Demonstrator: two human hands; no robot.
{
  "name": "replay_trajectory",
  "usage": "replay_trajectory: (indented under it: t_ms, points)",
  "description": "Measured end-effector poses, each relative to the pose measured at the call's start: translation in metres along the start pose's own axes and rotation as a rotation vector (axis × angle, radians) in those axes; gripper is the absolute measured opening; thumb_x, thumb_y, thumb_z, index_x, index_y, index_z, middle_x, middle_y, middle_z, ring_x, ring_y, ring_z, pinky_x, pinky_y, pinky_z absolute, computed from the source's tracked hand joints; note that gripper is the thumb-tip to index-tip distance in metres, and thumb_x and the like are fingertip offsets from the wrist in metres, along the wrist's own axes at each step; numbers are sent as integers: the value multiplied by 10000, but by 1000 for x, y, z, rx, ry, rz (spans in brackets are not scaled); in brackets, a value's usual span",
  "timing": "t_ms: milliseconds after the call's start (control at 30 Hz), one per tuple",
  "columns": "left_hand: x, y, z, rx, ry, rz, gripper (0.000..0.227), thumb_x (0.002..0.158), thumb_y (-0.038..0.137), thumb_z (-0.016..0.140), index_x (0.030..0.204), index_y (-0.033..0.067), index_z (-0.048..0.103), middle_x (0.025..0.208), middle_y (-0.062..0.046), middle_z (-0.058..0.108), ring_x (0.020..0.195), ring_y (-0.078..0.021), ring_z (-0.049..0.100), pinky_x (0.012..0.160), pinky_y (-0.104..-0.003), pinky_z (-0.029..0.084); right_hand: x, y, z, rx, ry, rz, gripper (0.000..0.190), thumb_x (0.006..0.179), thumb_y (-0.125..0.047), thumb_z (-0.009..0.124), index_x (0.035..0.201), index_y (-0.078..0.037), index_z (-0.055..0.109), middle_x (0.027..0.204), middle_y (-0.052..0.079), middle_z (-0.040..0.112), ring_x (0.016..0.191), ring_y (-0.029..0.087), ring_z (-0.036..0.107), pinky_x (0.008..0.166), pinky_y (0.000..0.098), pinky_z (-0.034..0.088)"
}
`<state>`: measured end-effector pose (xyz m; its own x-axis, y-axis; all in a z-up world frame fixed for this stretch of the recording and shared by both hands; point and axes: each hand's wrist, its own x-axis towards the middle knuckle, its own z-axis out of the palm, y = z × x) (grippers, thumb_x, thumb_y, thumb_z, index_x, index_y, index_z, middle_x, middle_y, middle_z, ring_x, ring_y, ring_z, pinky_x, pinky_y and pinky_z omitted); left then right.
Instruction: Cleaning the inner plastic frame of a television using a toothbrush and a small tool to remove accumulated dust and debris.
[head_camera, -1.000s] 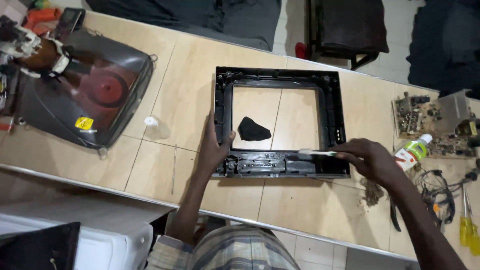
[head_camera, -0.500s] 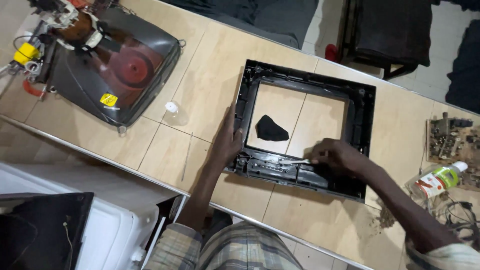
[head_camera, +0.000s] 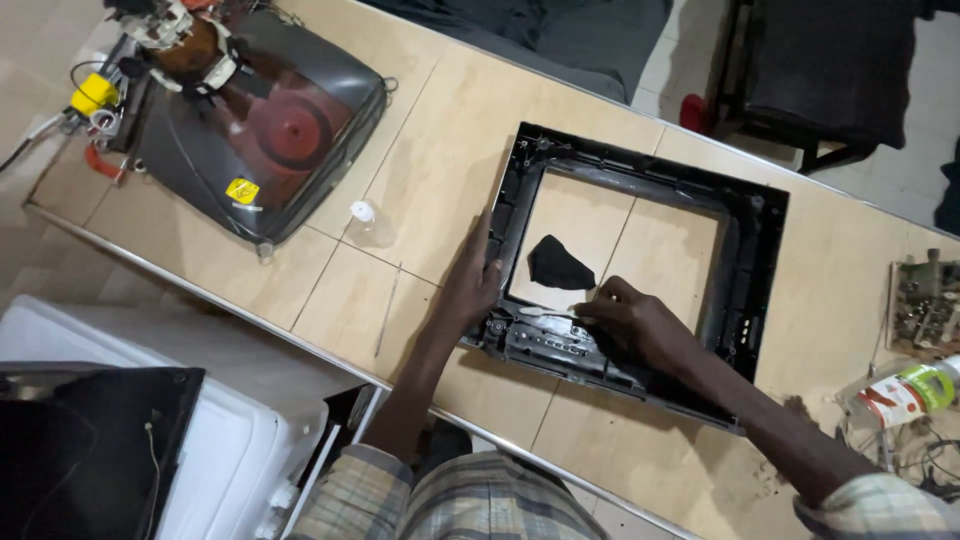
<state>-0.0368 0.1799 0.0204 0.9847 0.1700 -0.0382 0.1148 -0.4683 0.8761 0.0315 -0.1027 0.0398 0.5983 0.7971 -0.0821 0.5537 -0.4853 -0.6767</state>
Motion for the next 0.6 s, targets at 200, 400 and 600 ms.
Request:
replay_trajectory:
  t_ms: [200,400,600]
  points:
    - [0,8,-2,-42,-8,-16,801,963,127,472,1670,191,101,1673,-277,224,1506,-490,268,1253,-550,263,22,3,-1,150,-109,-56,129,923,-205,694,998,-152,785,859,165,669,785,401,735,700,466,581]
    - [0,12,-5,-27,-30,-74,792,977,130,436,1672,236,71,1698,-199,220,1518,-422,296,1258,-518,278,8,2,-19,145,-184,59,108,897,-243,734,925,-155,790,837,161,726,793,368,757,712,461,605]
    - [1,7,-3,-25,-18,-49,770,974,117,466,1665,170,128,1670,-272,236,1511,-473,268,1264,-558,247,22,3,-41,265,-237,-50,104,908,-223,736,887,-136,789,809,123,748,772,290,741,699,415,598]
